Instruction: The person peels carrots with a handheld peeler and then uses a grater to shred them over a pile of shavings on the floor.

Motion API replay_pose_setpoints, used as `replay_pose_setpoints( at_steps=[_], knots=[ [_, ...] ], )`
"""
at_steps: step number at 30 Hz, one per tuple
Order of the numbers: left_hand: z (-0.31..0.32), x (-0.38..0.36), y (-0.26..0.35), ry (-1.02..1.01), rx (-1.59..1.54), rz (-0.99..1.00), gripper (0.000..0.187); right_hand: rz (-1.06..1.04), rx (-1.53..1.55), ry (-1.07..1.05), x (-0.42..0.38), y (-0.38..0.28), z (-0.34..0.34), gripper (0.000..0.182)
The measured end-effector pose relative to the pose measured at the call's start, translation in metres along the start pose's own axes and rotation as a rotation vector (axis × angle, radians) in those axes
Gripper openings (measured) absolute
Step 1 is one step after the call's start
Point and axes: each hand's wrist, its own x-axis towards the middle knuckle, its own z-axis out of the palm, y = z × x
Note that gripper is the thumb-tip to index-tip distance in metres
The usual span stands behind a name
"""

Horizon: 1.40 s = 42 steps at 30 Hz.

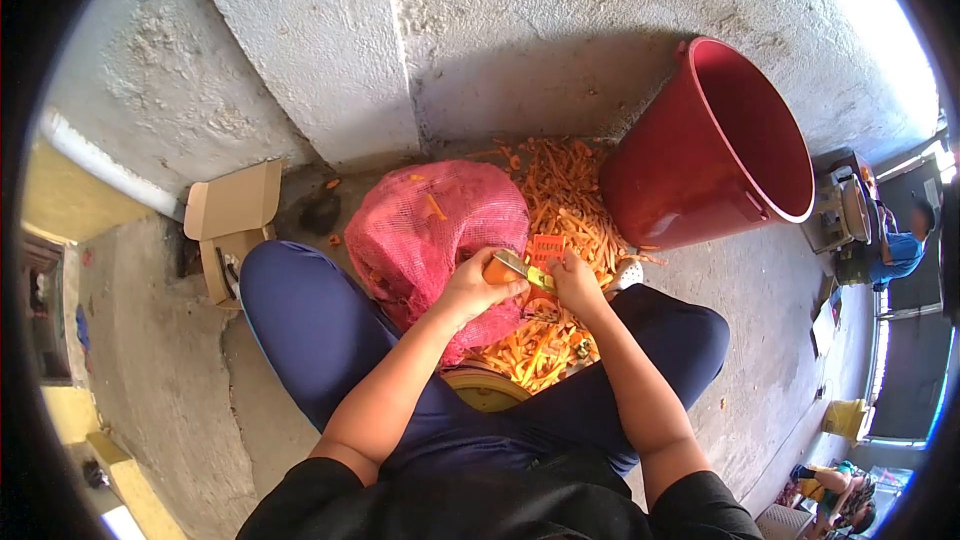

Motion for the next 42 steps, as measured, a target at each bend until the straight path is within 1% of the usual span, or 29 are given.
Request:
replay_pose_setpoints(
  at_steps=[2, 8, 10, 13, 14, 16, 17, 20, 21, 24, 25, 28, 29, 32, 33, 36, 37, 40, 41, 42],
  knots=[
    [0.002, -0.001, 0.005, -0.008, -0.08, -0.024, 0.039, -0.018, 0.002, 0.032, 0.0, 0.001, 0.001, 0.026],
    [0.002, 0.003, 0.003, 0.034, -0.294, 0.011, 0.027, -0.033, 0.042, 0.102, -0.003, -0.003, 0.007, 0.025],
    [0.001, 0.006, -0.002, 0.081, -0.245, 0.047, 0.02, -0.014, 0.072, 0.092, -0.004, -0.006, 0.006, 0.025],
    [0.0, 0.005, 0.0, 0.097, -0.203, 0.084, 0.017, -0.01, 0.234, 0.013, 0.009, 0.015, 0.013, 0.025],
    [-0.002, 0.004, 0.002, 0.095, -0.194, 0.095, 0.016, 0.024, 0.336, 0.017, 0.011, 0.022, 0.012, 0.024],
    [-0.007, 0.005, 0.003, 0.094, -0.234, 0.07, 0.018, 0.093, 0.54, 0.027, 0.009, 0.008, -0.001, 0.024],
    [-0.009, 0.005, 0.004, 0.092, -0.253, 0.058, 0.019, 0.1, 0.71, 0.0, 0.008, -0.001, -0.01, 0.025],
    [-0.014, 0.003, 0.013, 0.042, -0.324, 0.164, 0.021, 0.06, 1.114, 0.022, 0.016, 0.009, -0.022, 0.026],
    [-0.018, 0.003, 0.016, -0.007, -0.335, 0.171, 0.023, 0.062, 1.194, 0.036, 0.016, 0.008, -0.026, 0.03],
    [-0.023, 0.004, 0.023, -0.063, -0.313, 0.201, 0.026, 0.03, 1.235, -0.045, 0.017, 0.01, -0.034, 0.028],
    [-0.024, 0.004, 0.023, -0.062, -0.311, 0.21, 0.026, 0.065, 1.211, -0.02, 0.015, 0.003, -0.033, 0.021],
    [-0.026, 0.005, 0.025, -0.062, -0.3, 0.219, 0.028, 0.025, 1.301, -0.228, 0.014, 0.004, -0.032, 0.015],
    [-0.027, 0.004, 0.027, -0.062, -0.294, 0.214, 0.028, 0.117, 1.238, -0.197, 0.011, 0.003, -0.03, 0.021],
    [-0.03, 0.004, 0.031, -0.038, -0.269, 0.24, 0.027, -0.077, 1.18, -0.514, 0.015, 0.021, -0.03, 0.041],
    [-0.032, 0.005, 0.032, -0.026, -0.26, 0.256, 0.026, 0.038, 1.103, -0.487, 0.003, 0.003, -0.033, 0.045],
    [-0.038, 0.009, 0.032, -0.011, -0.276, 0.27, 0.025, 0.003, 0.727, -0.416, -0.01, -0.025, -0.029, 0.039],
    [-0.04, 0.01, 0.034, -0.005, -0.262, 0.287, 0.025, -0.136, 0.634, -0.355, -0.014, -0.029, -0.024, 0.032],
    [-0.044, 0.01, 0.039, -0.023, -0.171, 0.269, 0.024, -0.258, 0.451, -0.52, -0.015, -0.031, -0.022, 0.032],
    [-0.042, 0.009, 0.039, -0.021, -0.156, 0.283, 0.024, -0.317, 0.356, -0.529, -0.016, -0.033, -0.022, 0.032],
    [-0.039, 0.01, 0.039, -0.02, -0.14, 0.297, 0.023, -0.319, 0.294, -0.582, -0.016, -0.032, -0.019, 0.032]
  ],
)
